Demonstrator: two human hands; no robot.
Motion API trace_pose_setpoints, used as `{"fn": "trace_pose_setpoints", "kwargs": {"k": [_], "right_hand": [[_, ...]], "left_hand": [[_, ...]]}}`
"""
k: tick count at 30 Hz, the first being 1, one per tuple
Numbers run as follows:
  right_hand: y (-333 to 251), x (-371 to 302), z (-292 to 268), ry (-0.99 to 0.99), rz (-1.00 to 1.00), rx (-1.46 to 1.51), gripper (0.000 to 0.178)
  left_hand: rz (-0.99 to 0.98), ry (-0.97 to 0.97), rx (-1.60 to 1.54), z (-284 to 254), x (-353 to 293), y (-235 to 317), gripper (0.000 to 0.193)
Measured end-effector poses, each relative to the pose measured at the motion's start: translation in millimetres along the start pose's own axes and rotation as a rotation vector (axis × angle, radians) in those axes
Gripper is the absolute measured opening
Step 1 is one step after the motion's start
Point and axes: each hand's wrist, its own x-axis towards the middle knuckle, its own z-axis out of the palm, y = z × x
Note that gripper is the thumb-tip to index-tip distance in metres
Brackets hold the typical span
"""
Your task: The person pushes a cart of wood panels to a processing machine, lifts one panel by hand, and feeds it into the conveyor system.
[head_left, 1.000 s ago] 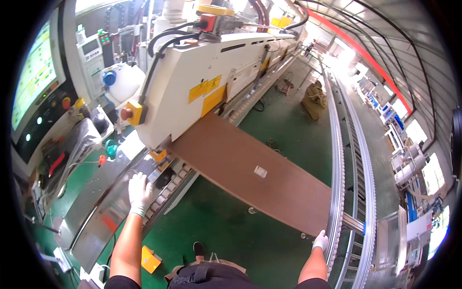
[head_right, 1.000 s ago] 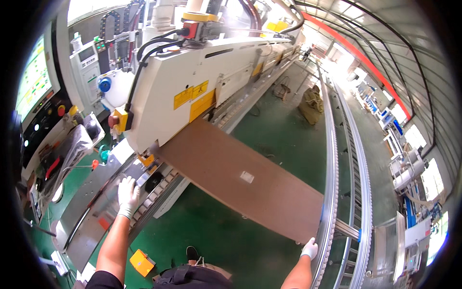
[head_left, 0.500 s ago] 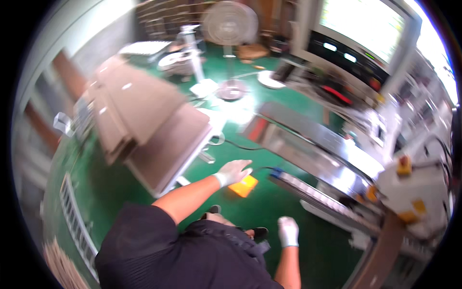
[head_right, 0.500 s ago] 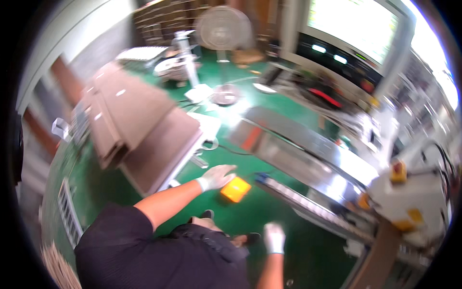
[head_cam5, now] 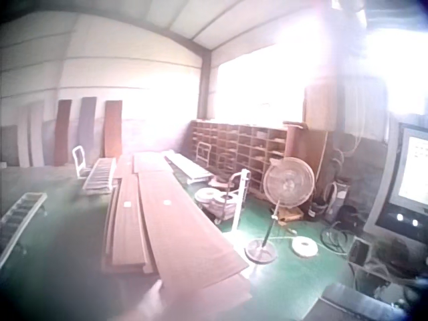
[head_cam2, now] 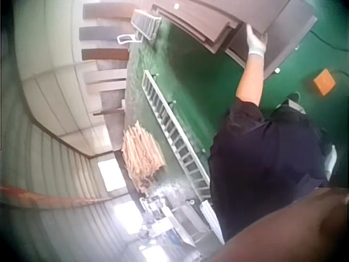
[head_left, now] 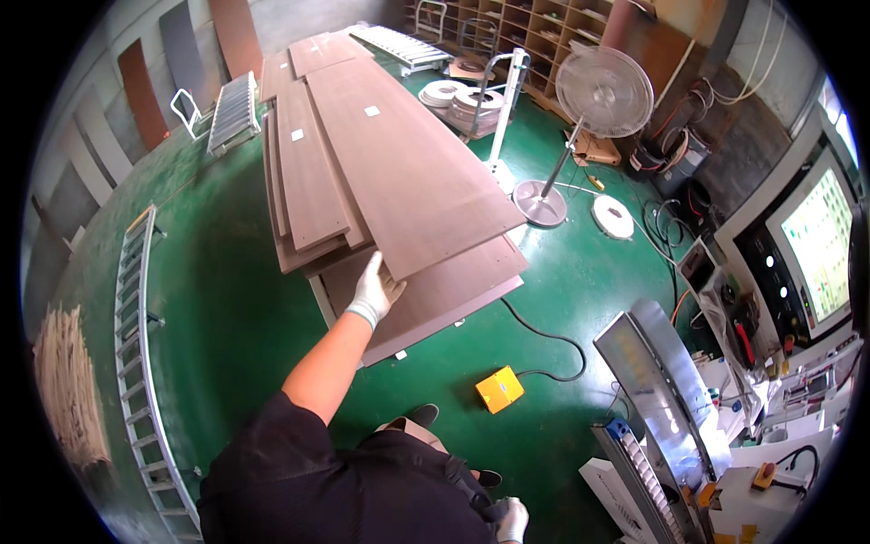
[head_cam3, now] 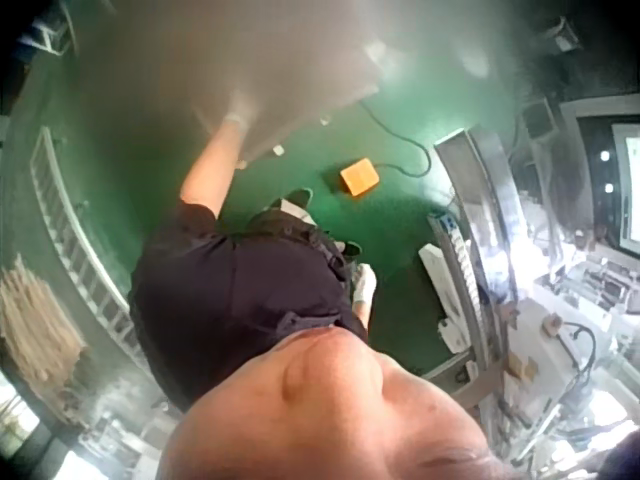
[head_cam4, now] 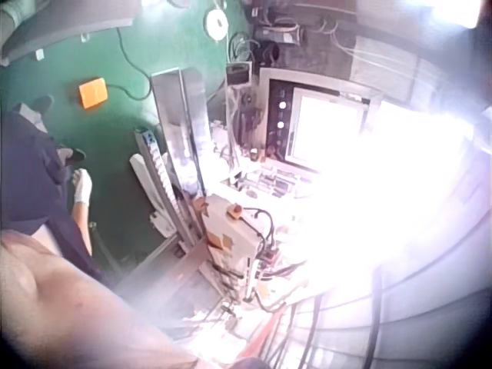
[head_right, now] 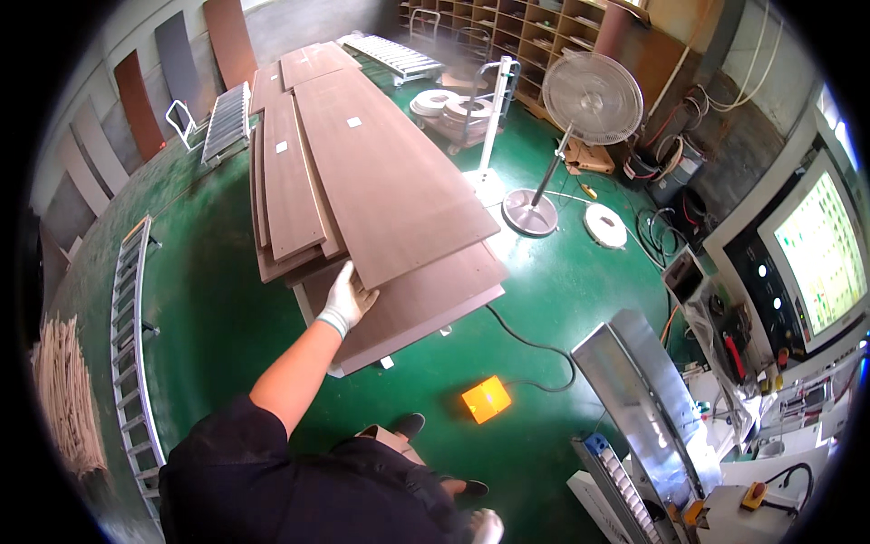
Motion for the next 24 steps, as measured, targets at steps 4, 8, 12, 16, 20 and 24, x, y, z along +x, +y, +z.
{"fn": "trace_pose_setpoints", "kwargs": {"k": [4,8,12,16,20,24], "right_hand": [[-6,27,84,-0.242,0.083,0.009,0.037],[-109,43,196,-0.363,-0.063,-0.014,0.039],[-225,25,287,-0.502,-0.19,-0.082,0.046],[-257,46,355,-0.665,-0.072,0.273,0.051],[-285,25,364,-0.558,0.0,0.571,0.055],[-277,-16,327,-0.455,-0.101,0.584,0.057]], "left_hand": [[0.106,0.007,0.289,-10,46,20,0.066],[0.142,-0.102,0.431,-34,63,17,0.065],[-0.014,-0.262,0.622,-13,-28,-9,0.059],[-0.2,-0.345,0.848,-31,-85,-31,0.054],[-0.388,-0.685,0.777,-20,-155,-40,0.052],[-0.707,-0.778,0.964,-21,-162,-25,0.056]]}}
